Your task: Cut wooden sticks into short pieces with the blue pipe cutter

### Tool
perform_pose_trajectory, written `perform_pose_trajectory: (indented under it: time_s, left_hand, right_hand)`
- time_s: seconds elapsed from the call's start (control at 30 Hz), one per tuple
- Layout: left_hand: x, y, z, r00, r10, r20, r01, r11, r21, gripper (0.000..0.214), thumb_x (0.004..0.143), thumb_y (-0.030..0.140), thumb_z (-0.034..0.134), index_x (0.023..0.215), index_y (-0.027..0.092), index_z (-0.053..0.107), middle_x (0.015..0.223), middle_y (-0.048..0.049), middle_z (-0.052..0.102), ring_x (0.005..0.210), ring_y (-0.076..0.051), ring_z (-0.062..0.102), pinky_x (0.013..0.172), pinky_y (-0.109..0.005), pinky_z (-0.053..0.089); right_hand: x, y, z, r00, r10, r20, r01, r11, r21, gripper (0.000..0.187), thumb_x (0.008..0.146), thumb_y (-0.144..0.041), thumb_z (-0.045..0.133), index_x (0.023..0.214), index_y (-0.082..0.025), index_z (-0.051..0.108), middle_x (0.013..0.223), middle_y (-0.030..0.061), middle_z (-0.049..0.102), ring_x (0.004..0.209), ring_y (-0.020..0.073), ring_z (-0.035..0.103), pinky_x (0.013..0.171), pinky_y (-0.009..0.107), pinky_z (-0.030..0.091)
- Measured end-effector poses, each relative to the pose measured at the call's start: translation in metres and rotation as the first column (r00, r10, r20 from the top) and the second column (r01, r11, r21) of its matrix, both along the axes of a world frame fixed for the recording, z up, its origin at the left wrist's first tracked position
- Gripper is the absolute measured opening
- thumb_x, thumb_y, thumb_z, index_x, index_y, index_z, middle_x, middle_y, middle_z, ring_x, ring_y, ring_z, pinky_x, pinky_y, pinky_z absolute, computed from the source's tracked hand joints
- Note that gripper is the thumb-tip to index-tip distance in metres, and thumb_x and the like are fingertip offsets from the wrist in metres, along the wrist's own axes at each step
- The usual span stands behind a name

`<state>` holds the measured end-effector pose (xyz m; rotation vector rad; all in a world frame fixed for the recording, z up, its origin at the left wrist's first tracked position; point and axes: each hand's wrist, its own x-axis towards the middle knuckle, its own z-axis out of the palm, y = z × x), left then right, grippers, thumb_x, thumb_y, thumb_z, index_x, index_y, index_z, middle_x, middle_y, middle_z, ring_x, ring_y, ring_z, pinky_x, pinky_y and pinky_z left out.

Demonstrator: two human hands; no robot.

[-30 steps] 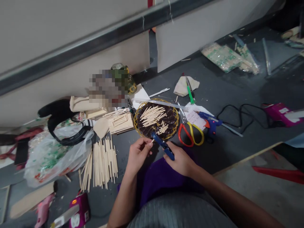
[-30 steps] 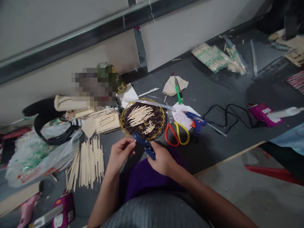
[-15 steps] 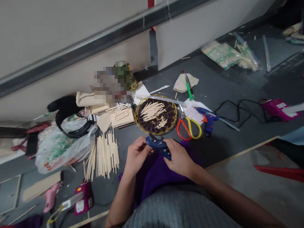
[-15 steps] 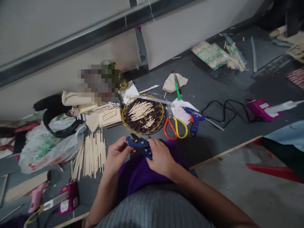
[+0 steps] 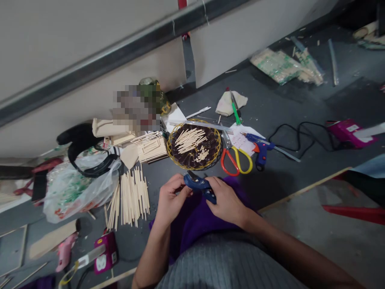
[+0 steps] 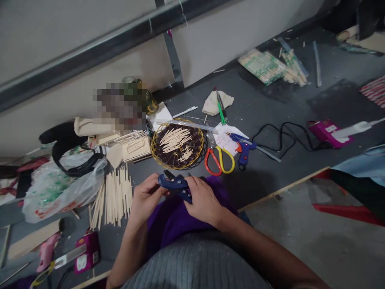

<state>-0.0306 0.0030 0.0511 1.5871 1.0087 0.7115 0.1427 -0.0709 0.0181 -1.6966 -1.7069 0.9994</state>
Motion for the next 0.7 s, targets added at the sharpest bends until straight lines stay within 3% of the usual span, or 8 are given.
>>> perform_pose_trajectory:
  time_s: [0.13,0.33,0.7]
  left_hand:
    - [0.004,0.002,0.0,1.0,0.004,-0.006,-0.004,1.0,-0.005,0.019,0.086,0.025,0.064,0.069,0.017,0.068,0.068,-0.0004,0.055,0.063,-0.012,0.054,0.058,-0.022,0.042]
    - [0.007,0.007,0.001,0.999,0.024,-0.045,-0.024,1.0,0.006,0.021,0.085,0.025,0.064,0.066,0.018,0.068,0.065,-0.0004,0.055,0.062,-0.013,0.053,0.057,-0.022,0.041]
    - [0.015,0.027,-0.01,0.999,0.027,-0.045,-0.03,0.997,-0.075,0.022,0.083,0.028,0.066,0.064,0.016,0.066,0.065,-0.0012,0.055,0.057,-0.012,0.054,0.052,-0.022,0.042]
  right_hand:
    - [0.0,0.002,-0.001,0.998,-0.025,-0.05,0.026,1.0,0.009,0.039,0.072,-0.009,0.052,0.11,-0.018,0.049,0.105,0.0102,0.062,0.098,0.0247,0.059,0.088,0.038,0.049]
    - [0.002,0.007,0.0,1.0,-0.026,0.008,0.026,0.999,-0.027,0.035,0.073,-0.01,0.053,0.106,-0.02,0.049,0.104,0.0095,0.062,0.097,0.0251,0.059,0.086,0.037,0.048]
    - [0.002,0.02,-0.011,0.999,-0.032,0.031,0.035,0.994,-0.107,0.007,0.086,-0.023,0.052,0.091,-0.021,0.048,0.084,0.0058,0.066,0.076,0.0222,0.065,0.067,0.029,0.043]
